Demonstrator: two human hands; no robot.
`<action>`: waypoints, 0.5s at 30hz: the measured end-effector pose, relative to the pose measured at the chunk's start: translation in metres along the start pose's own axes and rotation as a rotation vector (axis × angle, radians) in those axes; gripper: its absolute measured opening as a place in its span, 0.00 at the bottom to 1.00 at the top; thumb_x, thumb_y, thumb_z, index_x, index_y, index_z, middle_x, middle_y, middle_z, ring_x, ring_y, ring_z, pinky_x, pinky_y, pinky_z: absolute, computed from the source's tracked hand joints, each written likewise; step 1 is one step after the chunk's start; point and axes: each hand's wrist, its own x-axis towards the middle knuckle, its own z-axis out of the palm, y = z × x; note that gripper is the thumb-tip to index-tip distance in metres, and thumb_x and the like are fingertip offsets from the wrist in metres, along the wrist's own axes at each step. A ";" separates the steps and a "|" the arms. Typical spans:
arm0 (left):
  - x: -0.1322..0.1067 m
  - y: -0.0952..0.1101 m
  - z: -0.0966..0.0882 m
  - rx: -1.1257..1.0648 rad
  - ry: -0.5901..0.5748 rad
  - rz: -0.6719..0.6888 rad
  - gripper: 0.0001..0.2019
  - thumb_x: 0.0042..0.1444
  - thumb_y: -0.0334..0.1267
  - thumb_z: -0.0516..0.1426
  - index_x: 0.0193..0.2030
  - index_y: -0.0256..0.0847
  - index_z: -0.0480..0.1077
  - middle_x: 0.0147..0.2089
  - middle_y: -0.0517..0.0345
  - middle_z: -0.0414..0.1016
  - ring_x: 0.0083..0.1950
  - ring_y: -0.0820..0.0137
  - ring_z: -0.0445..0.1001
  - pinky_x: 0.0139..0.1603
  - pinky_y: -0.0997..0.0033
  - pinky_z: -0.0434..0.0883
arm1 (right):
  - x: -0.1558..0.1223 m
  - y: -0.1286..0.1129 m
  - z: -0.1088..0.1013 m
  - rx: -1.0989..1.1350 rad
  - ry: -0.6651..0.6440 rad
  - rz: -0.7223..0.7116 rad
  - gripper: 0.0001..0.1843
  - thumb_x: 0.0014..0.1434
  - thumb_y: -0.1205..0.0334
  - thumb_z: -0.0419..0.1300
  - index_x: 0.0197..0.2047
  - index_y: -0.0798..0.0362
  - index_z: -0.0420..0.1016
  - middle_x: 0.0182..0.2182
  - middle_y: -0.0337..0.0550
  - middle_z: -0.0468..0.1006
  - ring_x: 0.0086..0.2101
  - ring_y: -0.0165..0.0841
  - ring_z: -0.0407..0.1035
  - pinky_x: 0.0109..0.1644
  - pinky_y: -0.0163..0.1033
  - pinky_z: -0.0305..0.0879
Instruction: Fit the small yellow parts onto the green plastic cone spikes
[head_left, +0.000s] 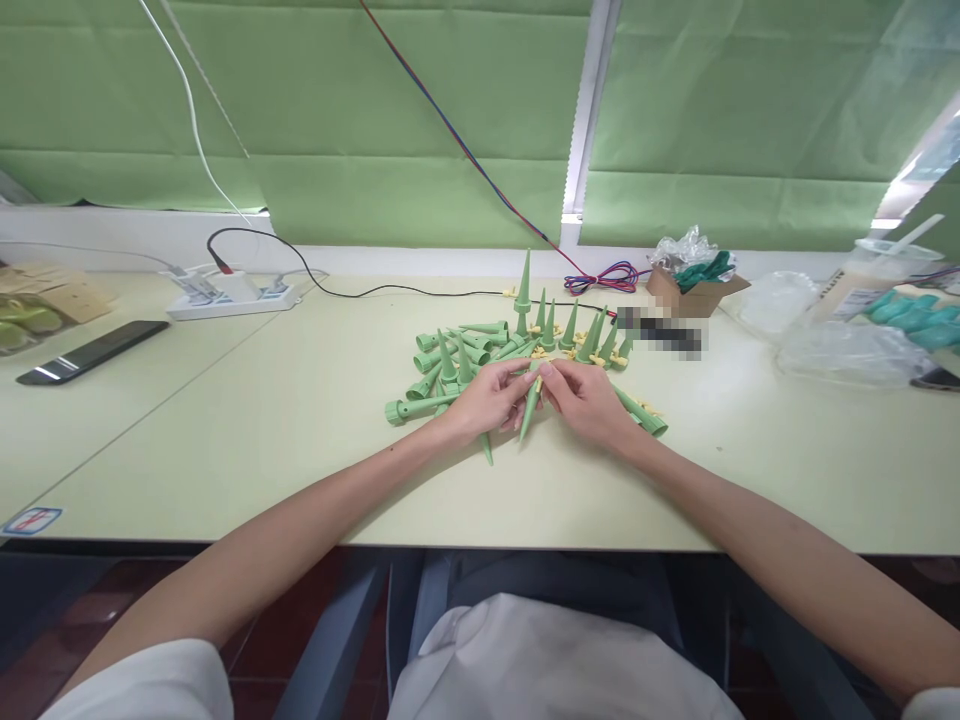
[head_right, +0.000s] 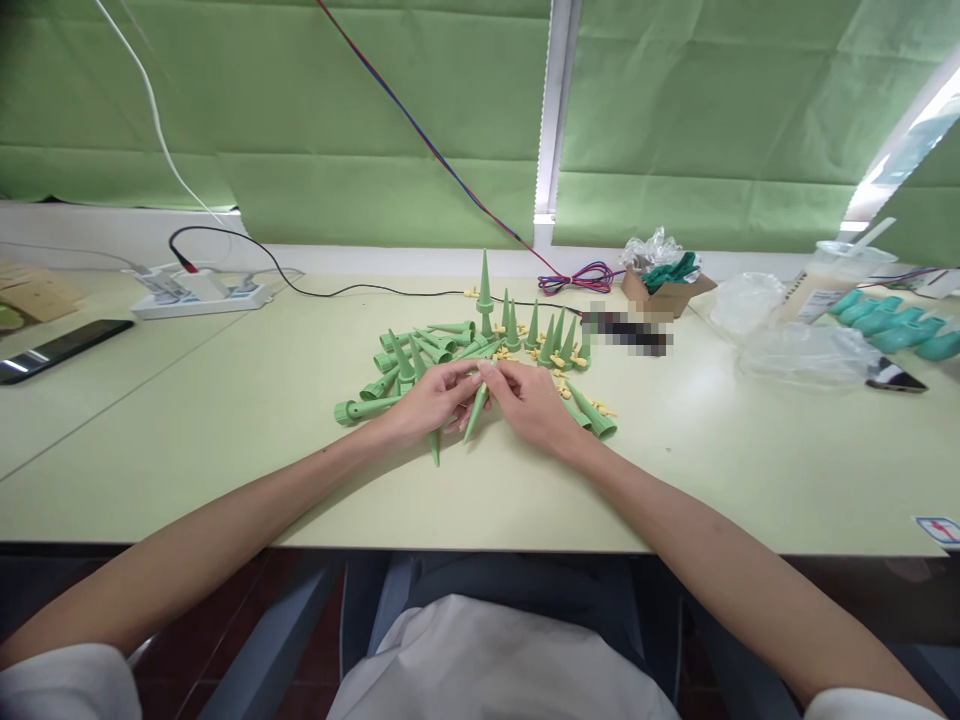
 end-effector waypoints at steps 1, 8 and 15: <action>0.000 0.000 0.000 0.003 0.002 -0.003 0.20 0.64 0.52 0.55 0.50 0.34 0.71 0.31 0.55 0.73 0.18 0.78 0.63 0.16 0.77 0.58 | 0.000 0.000 0.000 -0.002 0.000 -0.006 0.28 0.70 0.45 0.47 0.22 0.52 0.64 0.19 0.36 0.65 0.22 0.28 0.58 0.30 0.37 0.54; 0.000 0.002 0.000 0.045 0.116 -0.013 0.21 0.65 0.47 0.55 0.60 0.40 0.63 0.27 0.63 0.69 0.17 0.77 0.63 0.17 0.77 0.58 | 0.002 0.002 0.001 -0.067 0.088 0.007 0.29 0.71 0.44 0.44 0.23 0.51 0.62 0.19 0.37 0.66 0.22 0.29 0.59 0.31 0.37 0.54; -0.002 0.002 -0.003 0.557 0.274 0.091 0.15 0.64 0.44 0.55 0.54 0.40 0.67 0.27 0.64 0.71 0.24 0.74 0.66 0.29 0.74 0.63 | 0.008 0.004 -0.011 -0.211 0.309 -0.007 0.23 0.71 0.49 0.47 0.26 0.50 0.60 0.18 0.34 0.62 0.21 0.29 0.56 0.29 0.37 0.52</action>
